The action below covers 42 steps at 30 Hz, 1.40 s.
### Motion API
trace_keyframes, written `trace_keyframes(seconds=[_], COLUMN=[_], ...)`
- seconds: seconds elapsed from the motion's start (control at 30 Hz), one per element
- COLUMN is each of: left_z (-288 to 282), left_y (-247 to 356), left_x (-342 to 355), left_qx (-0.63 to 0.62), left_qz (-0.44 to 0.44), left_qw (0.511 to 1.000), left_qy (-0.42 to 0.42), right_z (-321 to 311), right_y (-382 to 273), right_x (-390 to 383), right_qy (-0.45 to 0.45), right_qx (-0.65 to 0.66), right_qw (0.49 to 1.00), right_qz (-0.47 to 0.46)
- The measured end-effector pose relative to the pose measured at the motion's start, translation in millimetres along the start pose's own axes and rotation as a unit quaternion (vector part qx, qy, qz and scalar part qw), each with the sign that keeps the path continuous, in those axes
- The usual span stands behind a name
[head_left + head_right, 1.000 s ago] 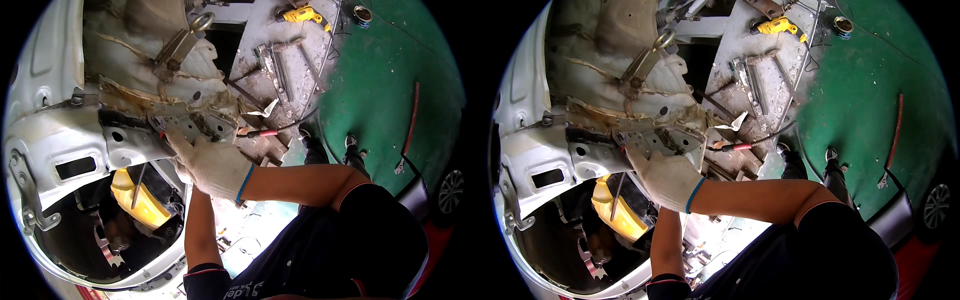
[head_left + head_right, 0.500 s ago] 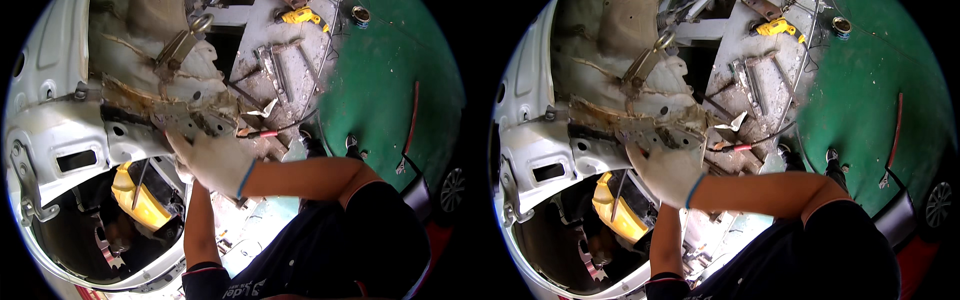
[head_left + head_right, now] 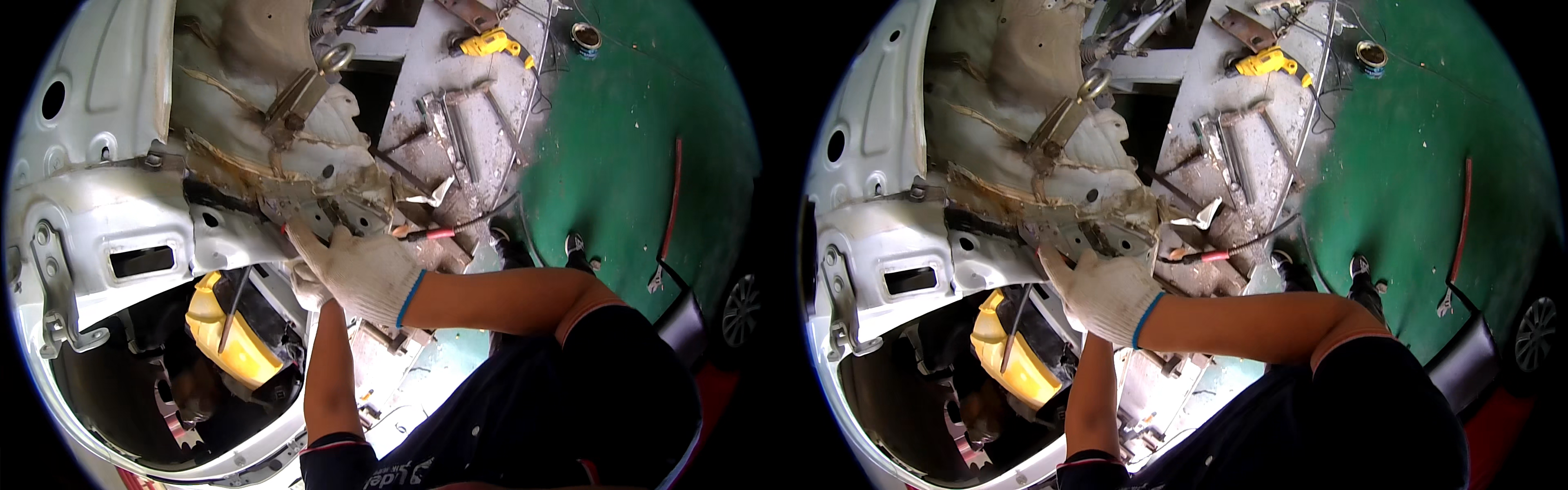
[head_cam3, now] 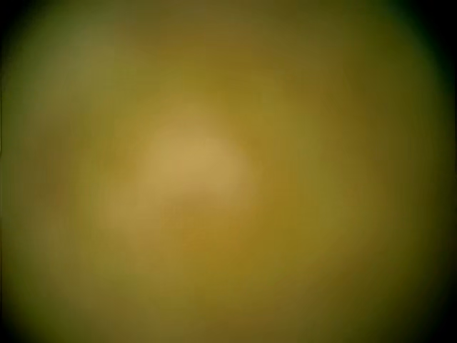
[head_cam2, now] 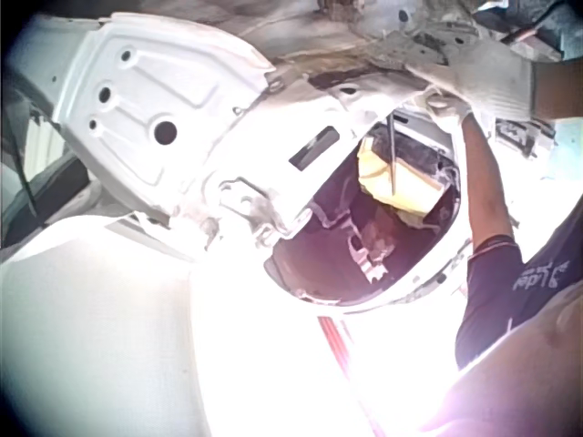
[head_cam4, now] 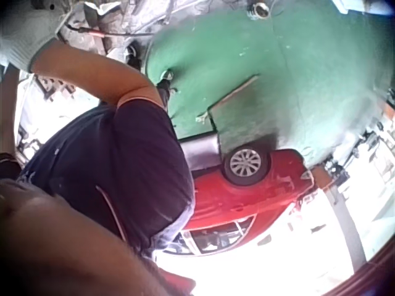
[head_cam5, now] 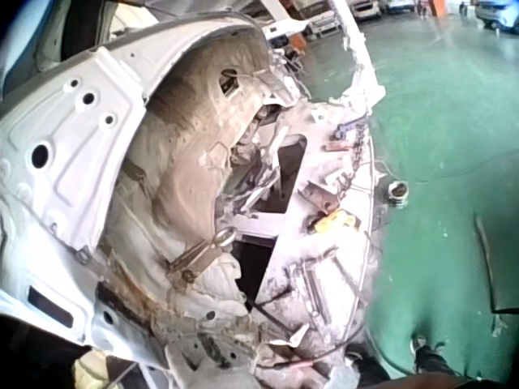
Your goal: The person removes a metal panel from a car's front frame, then uses a hammer and chisel to break up rust and sealant. They later use an angle grinder to cut and smooth the metal frame while another person stands nearby.
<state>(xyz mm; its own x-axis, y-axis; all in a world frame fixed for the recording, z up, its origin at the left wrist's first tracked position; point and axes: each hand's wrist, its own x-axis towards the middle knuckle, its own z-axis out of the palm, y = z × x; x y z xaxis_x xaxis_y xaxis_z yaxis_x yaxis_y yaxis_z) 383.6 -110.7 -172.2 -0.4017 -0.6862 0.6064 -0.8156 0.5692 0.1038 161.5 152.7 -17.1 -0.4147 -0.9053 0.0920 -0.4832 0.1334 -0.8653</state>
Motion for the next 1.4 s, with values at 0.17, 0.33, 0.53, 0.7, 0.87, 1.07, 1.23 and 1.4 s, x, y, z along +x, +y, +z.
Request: trace_keyframes(seconds=[0.17, 0.33, 0.53, 0.7, 0.87, 1.07, 1.23, 1.4], left_z=[-5, 15, 24, -5, -18, -18, -17, -15], left_y=[-7, -28, -35, -5, 18, 21, 18, 15], left_x=[-7, 1, -4, -9, -7, -6, -6, -5], left_qx=[0.078, 0.080, -0.029, 0.067, 0.037, 0.011, 0.022, 0.023], left_qz=[0.069, 0.044, -0.029, 0.000, -0.047, -0.071, -0.067, -0.036], left_qw=[0.993, 0.994, 0.998, 0.996, 0.997, 0.995, 0.995, 0.998], left_qy=[-0.048, -0.064, -0.052, -0.057, -0.055, -0.066, -0.070, -0.052], right_z=[5, 11, 18, 20, 22, 40, 49, 47], right_y=[13, 11, 14, 23, 34, 51, 58, 64], right_x=[3, 3, 8, 7, 5, 15, 22, 21], right_qy=[0.113, 0.074, 0.136, 0.079, 0.088, 0.159, 0.156, 0.168], right_qx=[-0.016, -0.007, -0.041, -0.073, -0.064, -0.084, -0.065, -0.154], right_qw=[0.991, 0.997, 0.988, 0.993, 0.992, 0.979, 0.980, 0.968], right_qz=[-0.072, -0.033, -0.062, -0.057, -0.071, -0.097, -0.106, -0.102])
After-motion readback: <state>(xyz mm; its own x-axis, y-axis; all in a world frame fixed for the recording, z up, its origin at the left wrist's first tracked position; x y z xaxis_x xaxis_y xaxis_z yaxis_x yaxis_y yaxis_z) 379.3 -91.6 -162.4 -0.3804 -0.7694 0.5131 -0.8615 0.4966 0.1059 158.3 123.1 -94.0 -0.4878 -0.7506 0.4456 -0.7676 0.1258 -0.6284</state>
